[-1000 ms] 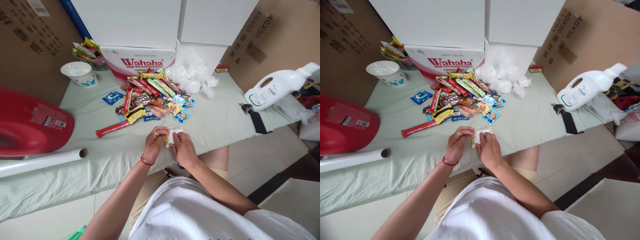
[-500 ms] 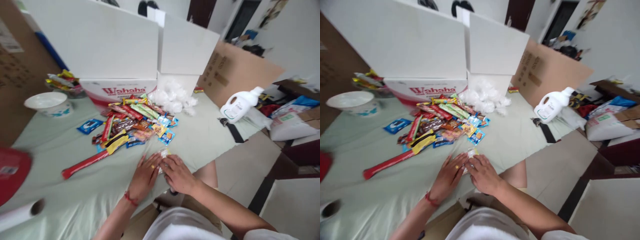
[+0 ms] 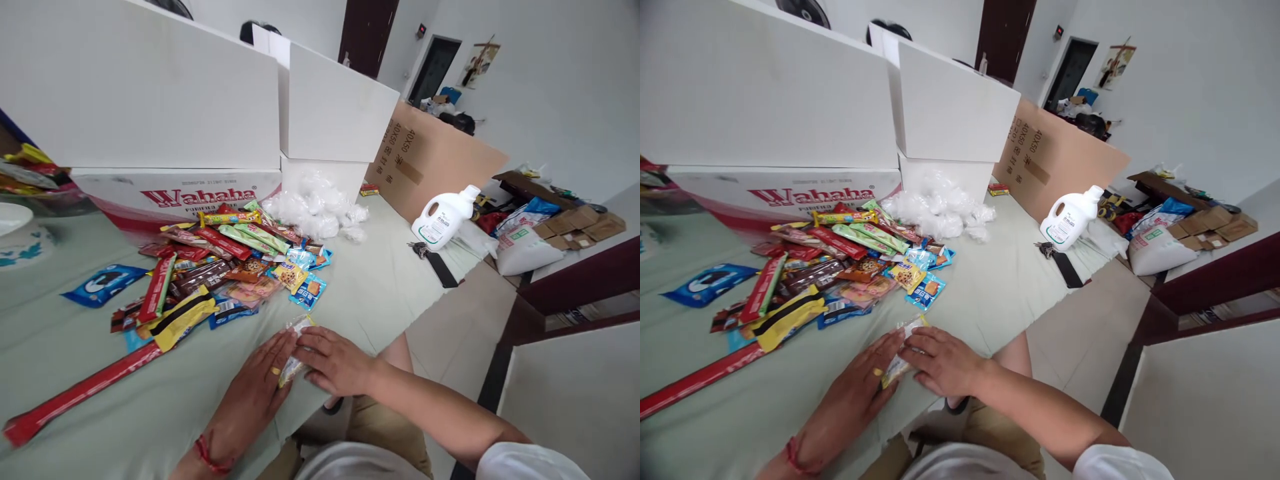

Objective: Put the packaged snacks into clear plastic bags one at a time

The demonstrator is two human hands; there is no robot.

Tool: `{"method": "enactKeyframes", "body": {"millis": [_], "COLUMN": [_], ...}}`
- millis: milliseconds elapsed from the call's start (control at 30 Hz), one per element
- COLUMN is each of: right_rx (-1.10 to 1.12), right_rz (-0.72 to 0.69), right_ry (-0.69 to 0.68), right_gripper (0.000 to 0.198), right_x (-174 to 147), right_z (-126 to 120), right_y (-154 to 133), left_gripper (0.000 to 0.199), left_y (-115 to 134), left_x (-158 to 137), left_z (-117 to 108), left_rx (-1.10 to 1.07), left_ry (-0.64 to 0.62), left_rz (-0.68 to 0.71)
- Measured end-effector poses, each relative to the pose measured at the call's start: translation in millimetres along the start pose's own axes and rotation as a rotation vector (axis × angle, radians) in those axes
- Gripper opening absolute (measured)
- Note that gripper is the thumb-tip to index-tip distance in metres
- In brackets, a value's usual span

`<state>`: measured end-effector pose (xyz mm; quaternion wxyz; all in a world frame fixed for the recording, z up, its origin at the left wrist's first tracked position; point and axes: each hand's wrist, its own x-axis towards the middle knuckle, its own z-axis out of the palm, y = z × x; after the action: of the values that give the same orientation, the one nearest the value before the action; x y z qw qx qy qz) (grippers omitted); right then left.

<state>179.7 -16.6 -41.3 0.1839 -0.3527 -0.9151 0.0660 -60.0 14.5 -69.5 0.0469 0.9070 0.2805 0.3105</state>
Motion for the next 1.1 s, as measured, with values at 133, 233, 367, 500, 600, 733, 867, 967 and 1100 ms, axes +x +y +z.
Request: {"method": "enactKeyframes", "body": {"millis": [133,233,367,500,600,733,867,967,1100], "right_rx": [-0.081,-0.045,0.285,0.931,1.348,1.508,1.546,1.434,1.084], "right_rz": [0.062,0.122,0.267,0.682,0.874,0.895,0.866,0.935,1.207], "right_ry": [0.063,0.088,0.155,0.252,0.3,0.378,0.373,0.387,0.707], "right_gripper": [0.05,0.041,0.039,0.042,0.043,0.047,0.056,0.055,0.051], "right_x": [9.7,22.0,28.3,34.4,43.9,49.9,39.2,19.3,-20.2], "right_z": [5.9,-0.5,-18.2,-23.3,-16.5,-9.4,-19.4,-41.5,-82.9], "right_y": [-0.1,-0.4,-11.3,-24.7,-33.2,-38.9,-31.1,-7.0,72.4], "left_gripper": [0.069,0.062,0.055,0.069,0.07,0.049,0.052,0.054,0.047], "left_y": [-8.6,-11.4,-8.8,-3.8,4.0,20.3,26.8,20.1,6.1], "left_x": [2.6,7.9,17.9,29.6,40.1,53.8,65.3,73.3,81.8], "left_z": [-1.6,-9.7,-32.4,-46.3,-42.4,-32.0,-23.6,-6.7,22.2], "left_rx": [-0.15,-0.365,-0.881,-1.623,-1.811,-1.767,-1.773,-1.639,-1.111], "left_ry": [-0.016,-0.062,-0.099,0.145,0.274,0.378,0.271,0.161,0.094], "left_rz": [-0.108,-0.318,-0.596,-0.797,-0.957,-1.092,-1.102,-1.052,-0.875]}}
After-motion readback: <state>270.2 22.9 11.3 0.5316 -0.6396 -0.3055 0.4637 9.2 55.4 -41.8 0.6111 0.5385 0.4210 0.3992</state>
